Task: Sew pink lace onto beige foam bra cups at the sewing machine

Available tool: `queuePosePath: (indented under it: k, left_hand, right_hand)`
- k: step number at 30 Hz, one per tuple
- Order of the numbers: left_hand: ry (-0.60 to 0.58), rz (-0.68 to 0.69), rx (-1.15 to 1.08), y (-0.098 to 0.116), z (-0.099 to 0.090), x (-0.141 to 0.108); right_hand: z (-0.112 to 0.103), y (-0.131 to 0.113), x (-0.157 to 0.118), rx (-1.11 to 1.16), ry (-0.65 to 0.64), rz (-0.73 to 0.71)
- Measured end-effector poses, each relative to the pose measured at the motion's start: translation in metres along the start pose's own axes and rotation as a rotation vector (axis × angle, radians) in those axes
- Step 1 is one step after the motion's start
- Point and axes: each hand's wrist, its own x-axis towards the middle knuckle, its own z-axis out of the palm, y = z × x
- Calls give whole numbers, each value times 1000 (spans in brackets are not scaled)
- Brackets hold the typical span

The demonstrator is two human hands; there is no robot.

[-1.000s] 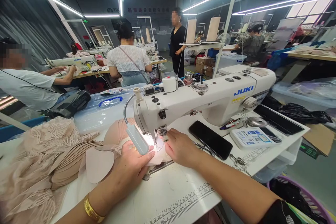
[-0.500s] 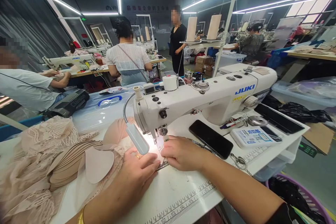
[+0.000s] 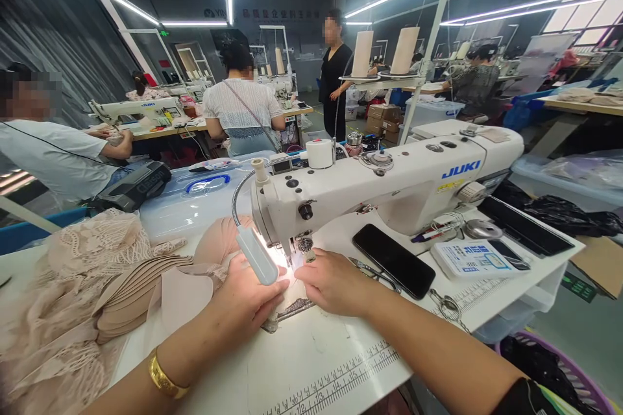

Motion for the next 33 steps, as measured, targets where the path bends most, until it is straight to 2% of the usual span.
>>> queuePosePath:
  k: [3,7,10,15,18,21,23,26,28,31,33]
  left_hand:
    - [8,-2,-33,-7,-2,2]
    - [-98,-43,-62,-8,-15,9]
    - [-123,-63,-54,-12,-19,12]
    - [-121,-101,0,-19,-11,12]
    - [-132,-156,128,-3,-6,7]
    - [-166,-236,213,23,-10,-3]
    - [-173,-364,225,34,-20,-13]
    - [-174,-653,205,35,-43,-37]
    - [-179,-786,115,33,-54,-58]
    - [-157,-804,-121,39,-56,-82]
    - [-153,-727,-218,49,-47,-86]
  right_hand:
    - [3,-1,2,-22,-3,30]
    - [8,-1,4,-23,-14,65]
    - [13,-1,4,-32,1,81]
    - [19,1,3,-47,28,78]
    - [20,1,2,-46,51,64]
    - [22,1,-2,-41,79,46]
    - [25,2,-4,-33,97,32]
    - [28,3,-5,-24,105,18]
    - [27,2,-4,-29,92,24]
    - [23,-1,-2,-43,59,41]
    - [20,-2,-1,-46,49,32]
